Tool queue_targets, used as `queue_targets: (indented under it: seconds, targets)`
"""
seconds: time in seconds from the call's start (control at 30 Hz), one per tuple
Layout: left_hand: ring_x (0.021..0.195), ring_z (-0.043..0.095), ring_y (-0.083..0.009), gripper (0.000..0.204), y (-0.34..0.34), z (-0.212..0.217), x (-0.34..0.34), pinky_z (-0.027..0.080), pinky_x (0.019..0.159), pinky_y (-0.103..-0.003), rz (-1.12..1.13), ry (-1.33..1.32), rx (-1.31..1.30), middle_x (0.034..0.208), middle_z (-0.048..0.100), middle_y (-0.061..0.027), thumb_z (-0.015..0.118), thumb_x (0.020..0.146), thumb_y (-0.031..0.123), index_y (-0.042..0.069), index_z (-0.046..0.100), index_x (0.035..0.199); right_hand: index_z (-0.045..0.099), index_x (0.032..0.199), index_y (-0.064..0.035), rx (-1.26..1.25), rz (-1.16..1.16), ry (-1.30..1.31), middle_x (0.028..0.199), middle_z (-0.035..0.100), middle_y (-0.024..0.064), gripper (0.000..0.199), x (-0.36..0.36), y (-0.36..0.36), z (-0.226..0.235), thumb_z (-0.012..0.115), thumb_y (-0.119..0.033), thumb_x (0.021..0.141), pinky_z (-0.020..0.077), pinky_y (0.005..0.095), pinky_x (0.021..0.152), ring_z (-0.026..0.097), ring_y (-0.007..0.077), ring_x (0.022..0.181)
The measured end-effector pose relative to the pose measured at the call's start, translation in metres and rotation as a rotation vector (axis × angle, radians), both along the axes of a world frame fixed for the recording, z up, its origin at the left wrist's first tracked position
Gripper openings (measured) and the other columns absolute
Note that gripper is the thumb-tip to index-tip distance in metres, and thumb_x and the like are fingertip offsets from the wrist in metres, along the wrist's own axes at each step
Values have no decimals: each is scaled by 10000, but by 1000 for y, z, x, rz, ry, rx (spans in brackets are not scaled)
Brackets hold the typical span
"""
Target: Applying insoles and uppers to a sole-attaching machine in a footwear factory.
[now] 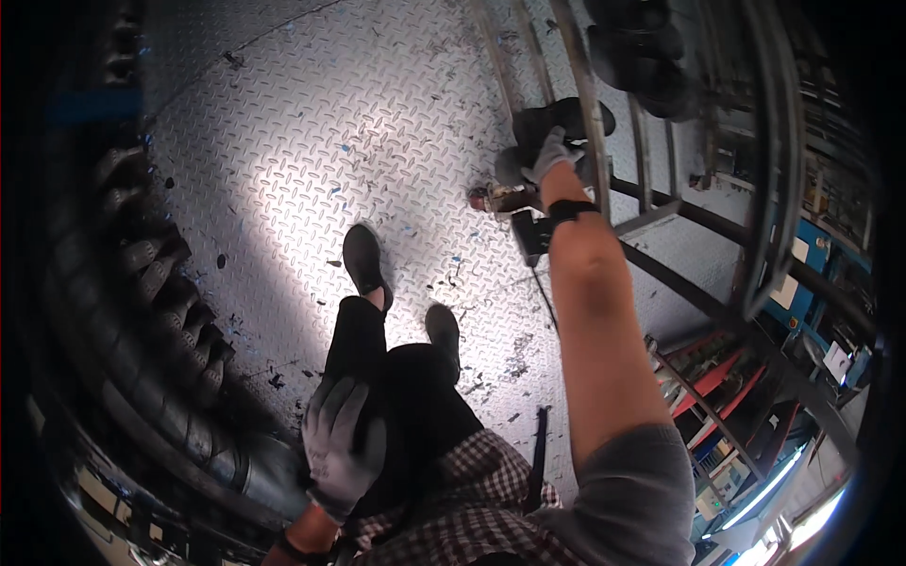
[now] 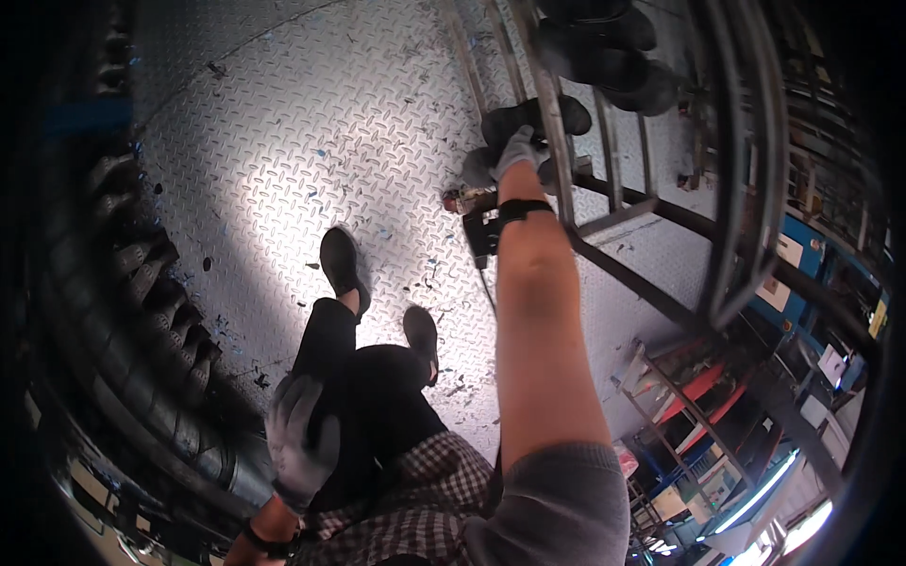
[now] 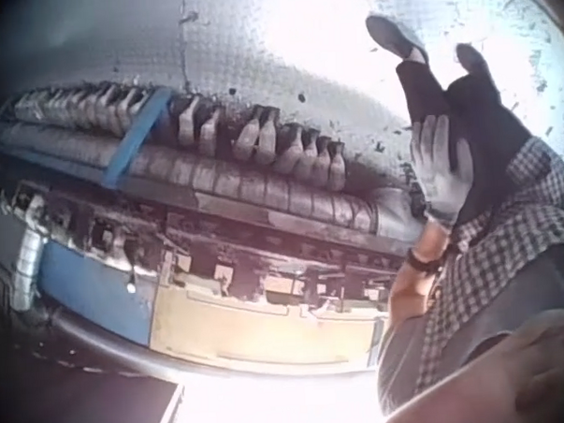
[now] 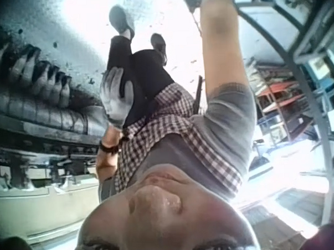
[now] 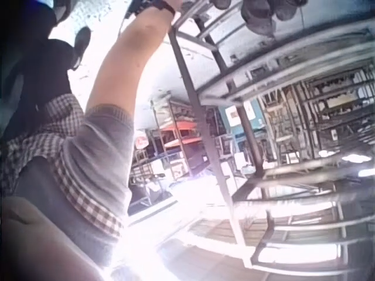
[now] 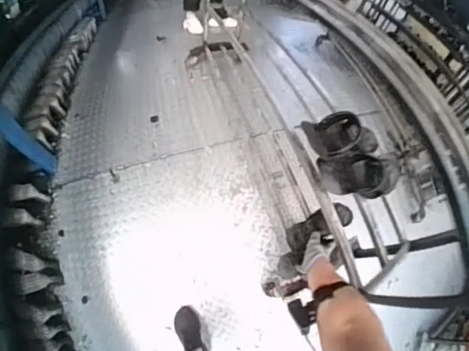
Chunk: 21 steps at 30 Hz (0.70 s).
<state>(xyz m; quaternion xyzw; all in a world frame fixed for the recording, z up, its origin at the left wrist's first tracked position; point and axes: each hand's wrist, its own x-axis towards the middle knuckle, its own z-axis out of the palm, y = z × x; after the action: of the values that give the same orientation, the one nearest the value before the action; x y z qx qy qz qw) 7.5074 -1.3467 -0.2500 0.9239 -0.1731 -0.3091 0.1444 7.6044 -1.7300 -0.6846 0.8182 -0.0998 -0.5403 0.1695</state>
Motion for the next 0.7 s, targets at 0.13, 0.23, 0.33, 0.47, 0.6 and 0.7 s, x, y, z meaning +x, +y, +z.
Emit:
queue_targets:
  seconds: [0.13, 0.23, 0.33, 0.47, 0.6, 0.7]
  targets:
    - [1232, 558, -429, 498, -45, -46, 3, 458, 1039, -541, 53, 39, -409, 1309, 606, -180, 728, 805, 122, 46, 642, 1289, 534, 1489, -172, -204, -192, -116, 1530, 536, 73, 821, -66, -326, 35, 646, -685, 857, 388, 487, 1132, 456, 304, 1415]
    - [1230, 564, -430, 500, -32, -19, 15, 461, 1045, -531, 82, 11, -290, 1310, 606, -196, 735, 805, 127, 35, 641, 1288, 641, 1361, -131, 156, -1199, -835, 1412, 630, 101, 607, -51, -191, 8, 592, -568, 942, 453, 409, 1068, 580, 277, 1277]
    - [1283, 562, -394, 573, -21, 2, 10, 448, 1090, -481, 240, 47, -221, 1331, 610, -224, 755, 804, 106, 9, 599, 1347, 667, 1234, 57, 444, -1557, -1380, 1207, 719, 203, 494, -26, 0, 88, 619, -358, 970, 481, 414, 989, 662, 305, 1110]
    - [1410, 417, -444, 883, -6, 41, -29, 336, 1191, -490, 618, -70, -167, 1510, 412, -308, 787, 865, 311, -57, 346, 1536, 640, 1181, 63, 1114, -1465, -894, 1108, 690, 131, 247, -61, 170, 271, 606, 1, 944, 493, 358, 947, 641, 225, 1033]
    - [1489, 324, -432, 1116, 21, 108, -60, 310, 1214, -449, 1154, -155, -347, 1573, 324, -326, 817, 796, 240, -41, 110, 1613, 647, 1115, 13, 1524, -732, -732, 1120, 678, 133, 251, -108, 279, 441, 678, 46, 868, 508, 353, 978, 648, 215, 1107]
    - [1464, 398, -362, 1105, 66, 176, -114, 381, 1172, -422, 1512, -414, -672, 1550, 396, -290, 787, 775, 93, -15, 93, 1627, 668, 1143, -28, 1832, -120, -557, 1130, 696, 154, 335, -107, 335, 551, 781, -48, 828, 511, 399, 1003, 658, 297, 1120]
